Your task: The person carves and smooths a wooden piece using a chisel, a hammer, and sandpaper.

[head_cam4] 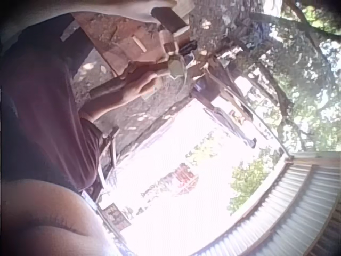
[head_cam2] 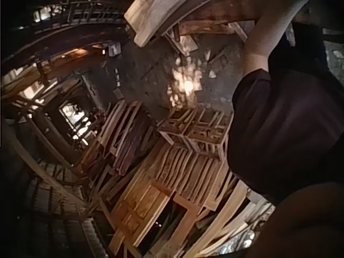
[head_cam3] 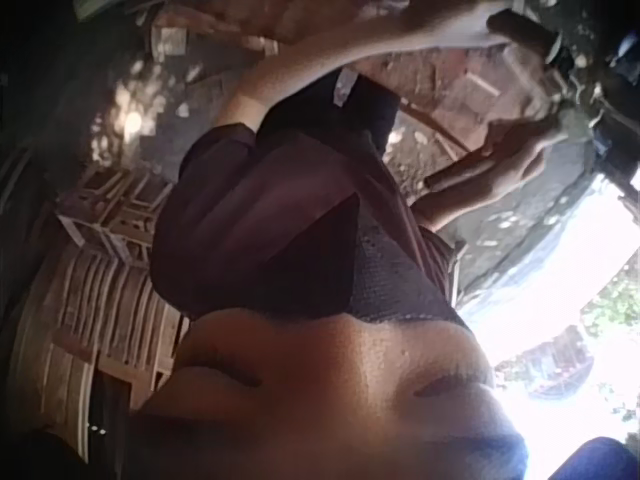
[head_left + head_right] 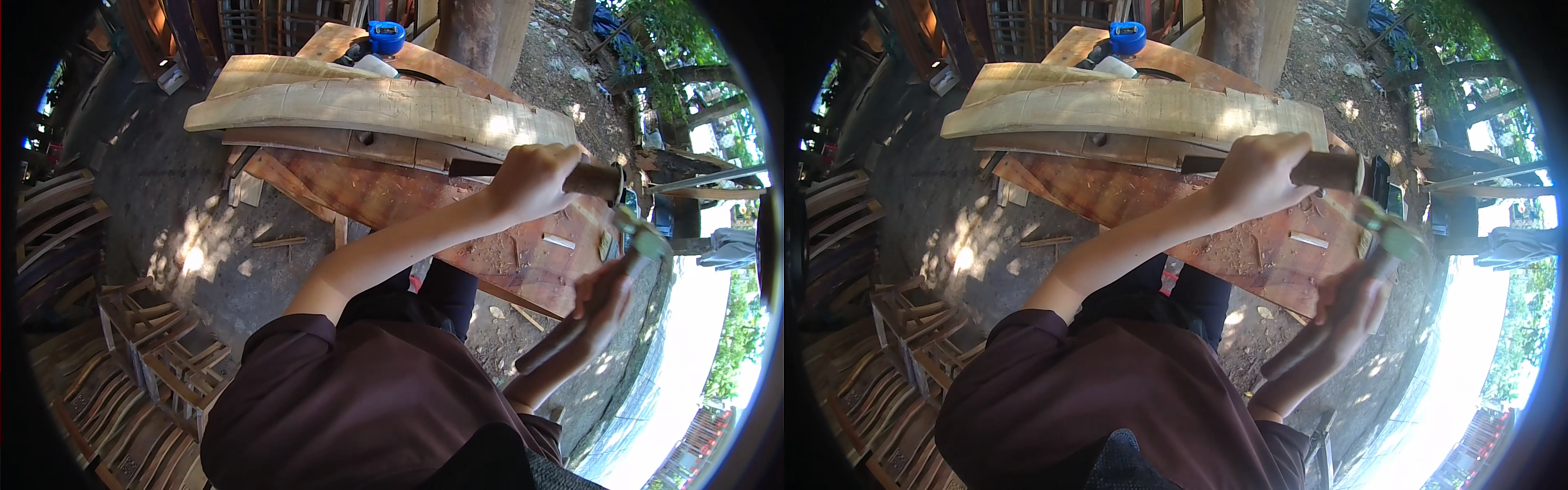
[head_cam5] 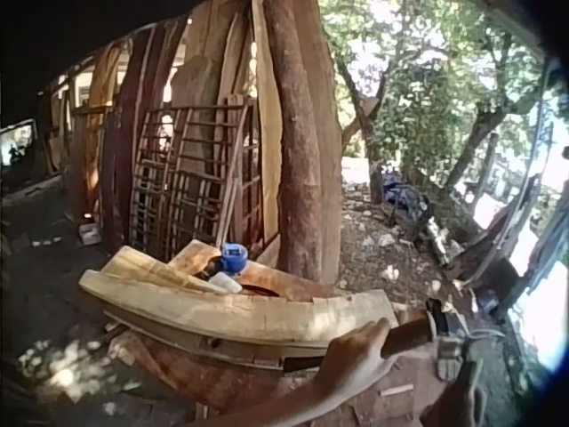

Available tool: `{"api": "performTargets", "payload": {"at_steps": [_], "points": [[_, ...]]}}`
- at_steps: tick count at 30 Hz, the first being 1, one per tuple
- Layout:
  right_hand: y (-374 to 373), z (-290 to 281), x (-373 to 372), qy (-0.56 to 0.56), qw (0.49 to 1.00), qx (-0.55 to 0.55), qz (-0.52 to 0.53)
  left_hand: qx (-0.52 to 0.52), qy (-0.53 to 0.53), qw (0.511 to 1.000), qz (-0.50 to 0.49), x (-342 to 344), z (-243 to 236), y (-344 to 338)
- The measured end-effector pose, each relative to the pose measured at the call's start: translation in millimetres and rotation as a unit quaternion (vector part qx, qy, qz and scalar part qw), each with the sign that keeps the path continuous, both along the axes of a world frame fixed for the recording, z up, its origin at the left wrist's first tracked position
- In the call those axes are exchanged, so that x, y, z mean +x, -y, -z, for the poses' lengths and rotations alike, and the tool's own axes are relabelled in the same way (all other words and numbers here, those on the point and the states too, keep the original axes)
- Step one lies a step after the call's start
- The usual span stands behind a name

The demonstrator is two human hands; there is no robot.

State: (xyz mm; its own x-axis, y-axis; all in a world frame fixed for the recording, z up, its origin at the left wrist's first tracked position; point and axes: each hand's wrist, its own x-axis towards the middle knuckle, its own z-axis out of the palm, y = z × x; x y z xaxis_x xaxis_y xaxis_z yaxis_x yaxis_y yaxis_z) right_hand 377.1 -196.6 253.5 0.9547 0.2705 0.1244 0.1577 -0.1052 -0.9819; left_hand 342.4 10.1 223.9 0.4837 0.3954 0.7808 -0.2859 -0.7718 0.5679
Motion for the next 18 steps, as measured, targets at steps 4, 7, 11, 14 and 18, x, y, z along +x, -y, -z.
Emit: {"api": "performTargets", "payload": {"at_steps": [4,7,11,14,18], "points": [[38,-45,33,0.126,0.981,0.134,-0.055,-0.017,0.011,1.000,0.000,-3,-6,-1],[12,-64,18,0.097,0.971,0.203,-0.078,-0.022,0.034,0.999,0.007,-5,-3,-1],[6,-64,7,0.115,0.973,0.070,-0.188,-0.030,0.069,0.997,0.023,-10,-3,-3],[13,-63,10,0.116,0.976,0.080,-0.165,-0.038,0.075,0.996,0.026,-14,-6,-4],[23,-69,16,0.122,0.957,0.162,-0.208,-0.039,0.091,0.995,0.030,-16,-7,-5]]}}
